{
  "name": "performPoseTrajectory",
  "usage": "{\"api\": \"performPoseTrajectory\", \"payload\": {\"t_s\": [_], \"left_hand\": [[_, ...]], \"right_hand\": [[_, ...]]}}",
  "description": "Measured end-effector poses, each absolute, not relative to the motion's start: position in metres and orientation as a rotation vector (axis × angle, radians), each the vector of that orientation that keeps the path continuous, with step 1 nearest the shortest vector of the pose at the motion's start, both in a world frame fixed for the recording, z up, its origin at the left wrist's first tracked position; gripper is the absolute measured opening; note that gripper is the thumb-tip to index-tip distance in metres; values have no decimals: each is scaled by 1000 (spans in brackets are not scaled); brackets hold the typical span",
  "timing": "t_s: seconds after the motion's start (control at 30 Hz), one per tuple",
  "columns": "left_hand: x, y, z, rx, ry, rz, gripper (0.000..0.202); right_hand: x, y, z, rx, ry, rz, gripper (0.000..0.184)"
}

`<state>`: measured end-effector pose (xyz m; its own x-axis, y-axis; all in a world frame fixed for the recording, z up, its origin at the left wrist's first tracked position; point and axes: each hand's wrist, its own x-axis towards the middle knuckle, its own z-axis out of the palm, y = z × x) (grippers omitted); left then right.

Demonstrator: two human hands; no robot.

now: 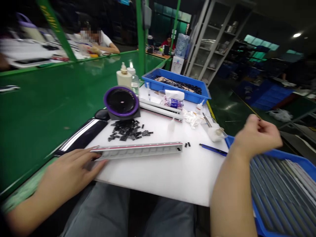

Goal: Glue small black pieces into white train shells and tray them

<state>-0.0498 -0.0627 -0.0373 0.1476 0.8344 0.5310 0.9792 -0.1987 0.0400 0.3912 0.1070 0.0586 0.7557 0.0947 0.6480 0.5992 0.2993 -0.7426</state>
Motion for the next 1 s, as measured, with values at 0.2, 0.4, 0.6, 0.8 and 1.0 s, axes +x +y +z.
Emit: {"api": "performPoseTrajectory", "payload": {"t_s": [0.2, 0.4, 0.6, 0.8, 1.0], "left_hand": [[-45, -67, -35, -2094, -1802, -554, 31], [-42, -71, -32, -2096, -1871, -553, 29], [-40, -74, -30, -2093, -1913, -549, 29], [-40, -75, -28, -2103, -1925, -524, 27], [-40, -74, -30, -2096, -1921, -520, 29]], "right_hand": [[221, -3, 32, -801, -836, 566, 12], [118, -54, -22, -838, -1203, 840, 12], [102, -49, -37, -900, -1300, 772, 18], [97, -52, -36, -902, -1374, 719, 16], [154, -27, 20, -722, -1107, 465, 11]]}}
